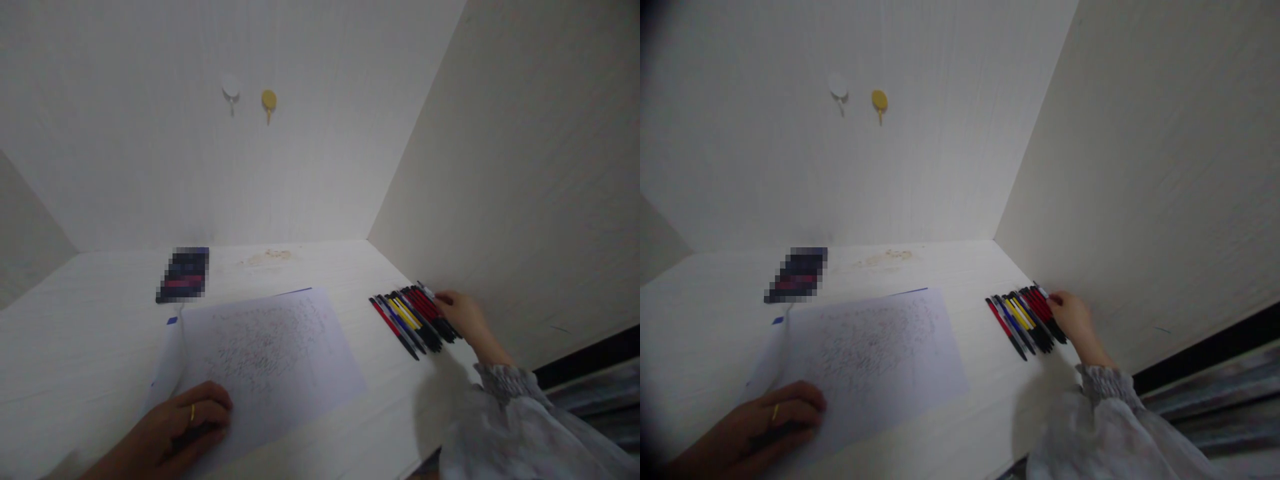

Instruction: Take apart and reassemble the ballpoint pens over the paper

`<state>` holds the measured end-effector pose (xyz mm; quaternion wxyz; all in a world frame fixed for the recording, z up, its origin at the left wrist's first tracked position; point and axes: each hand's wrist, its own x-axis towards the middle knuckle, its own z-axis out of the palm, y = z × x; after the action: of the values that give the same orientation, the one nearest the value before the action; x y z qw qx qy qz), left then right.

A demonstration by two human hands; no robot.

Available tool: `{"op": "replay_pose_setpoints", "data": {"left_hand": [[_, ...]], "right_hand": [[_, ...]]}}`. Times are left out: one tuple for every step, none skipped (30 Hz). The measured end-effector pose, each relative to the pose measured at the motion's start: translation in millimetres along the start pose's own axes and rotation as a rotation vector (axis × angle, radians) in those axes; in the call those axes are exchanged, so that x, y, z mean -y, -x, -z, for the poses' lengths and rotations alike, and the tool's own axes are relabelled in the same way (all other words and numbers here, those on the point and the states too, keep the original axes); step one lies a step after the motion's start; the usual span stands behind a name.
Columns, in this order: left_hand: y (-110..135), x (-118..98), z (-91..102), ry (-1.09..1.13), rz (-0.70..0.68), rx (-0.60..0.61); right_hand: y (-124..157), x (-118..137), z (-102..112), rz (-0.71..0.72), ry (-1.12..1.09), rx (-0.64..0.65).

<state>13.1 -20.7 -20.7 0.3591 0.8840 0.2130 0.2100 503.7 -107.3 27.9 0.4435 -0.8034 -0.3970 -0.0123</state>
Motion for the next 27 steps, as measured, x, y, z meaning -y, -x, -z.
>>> {"op": "replay_pose_setpoints", "data": {"left_hand": [[0,0,0.3,-0.001,-0.009,0.014],[0,0,1.0,-0.006,-0.015,0.026],[0,0,1.8,-0.013,-0.015,0.032],[0,0,2.7,-0.023,-0.011,0.03],[0,0,3.5,-0.031,-0.006,0.023],[0,0,4.1,-0.037,-0.003,0.025],[0,0,4.4,-0.041,-0.003,0.039],[0,1,4.4,-0.042,-0.006,0.062],[0,1,4.0,-0.04,-0.008,0.079],[0,1,3.5,-0.036,-0.011,0.086],[0,1,2.8,-0.03,-0.011,0.077],[0,0,2.2,-0.022,-0.009,0.057],[0,0,2.0,-0.014,-0.005,0.035],[-1,-1,2.4,-0.007,0.0,0.034],[-1,-1,3.4,-0.003,0.007,0.054],[-2,-2,4.9,0.002,0.014,0.084],[-2,-3,6.7,0.006,0.022,0.118],[-3,-5,8.7,0.012,0.027,0.15],[-3,-6,10.6,0.019,0.031,0.176],[-3,-8,12.2,0.026,0.038,0.19],[-4,-10,13.4,0.032,0.046,0.193],[-4,-11,14.1,0.036,0.055,0.191],[-4,-13,14.5,0.037,0.063,0.182],[-4,-15,14.5,0.039,0.066,0.167],[-4,-16,14.4,0.04,0.065,0.151],[-4,-17,14.2,0.042,0.057,0.132],[-4,-17,13.9,0.039,0.068,0.115]], "right_hand": [[1,-2,-2,0.016,0.185,-0.003],[2,-2,-6,0.026,0.362,0.013],[3,-2,-10,0.031,0.516,0.041],[4,-2,-14,0.044,0.614,0.053],[5,-2,-18,0.058,0.683,0.063],[5,-2,-22,0.073,0.735,0.071],[5,-3,-26,0.084,0.777,0.072],[4,-5,-29,0.089,0.81,0.072],[3,-7,-32,0.089,0.837,0.069],[1,-10,-33,0.089,0.86,0.066],[0,-13,-35,0.089,0.878,0.061],[-2,-15,-35,0.09,0.894,0.055],[-3,-18,-35,0.094,0.907,0.05],[-4,-19,-35,0.102,0.916,0.047],[-5,-21,-35,0.111,0.922,0.048],[-6,-21,-34,0.119,0.927,0.051],[-6,-22,-34,0.127,0.934,0.054],[-5,-21,-33,0.137,0.942,0.053],[-5,-20,-32,0.153,0.95,0.049],[-3,-19,-32,0.174,0.956,0.041],[-2,-16,-31,0.197,0.957,0.029],[0,-13,-31,0.223,0.952,0.015],[2,-9,-31,0.251,0.94,-0.002],[4,-3,-32,0.279,0.923,-0.018],[6,3,-33,0.309,0.9,-0.039],[9,11,-34,0.343,0.871,-0.052],[12,19,-37,0.379,0.836,-0.058]]}}
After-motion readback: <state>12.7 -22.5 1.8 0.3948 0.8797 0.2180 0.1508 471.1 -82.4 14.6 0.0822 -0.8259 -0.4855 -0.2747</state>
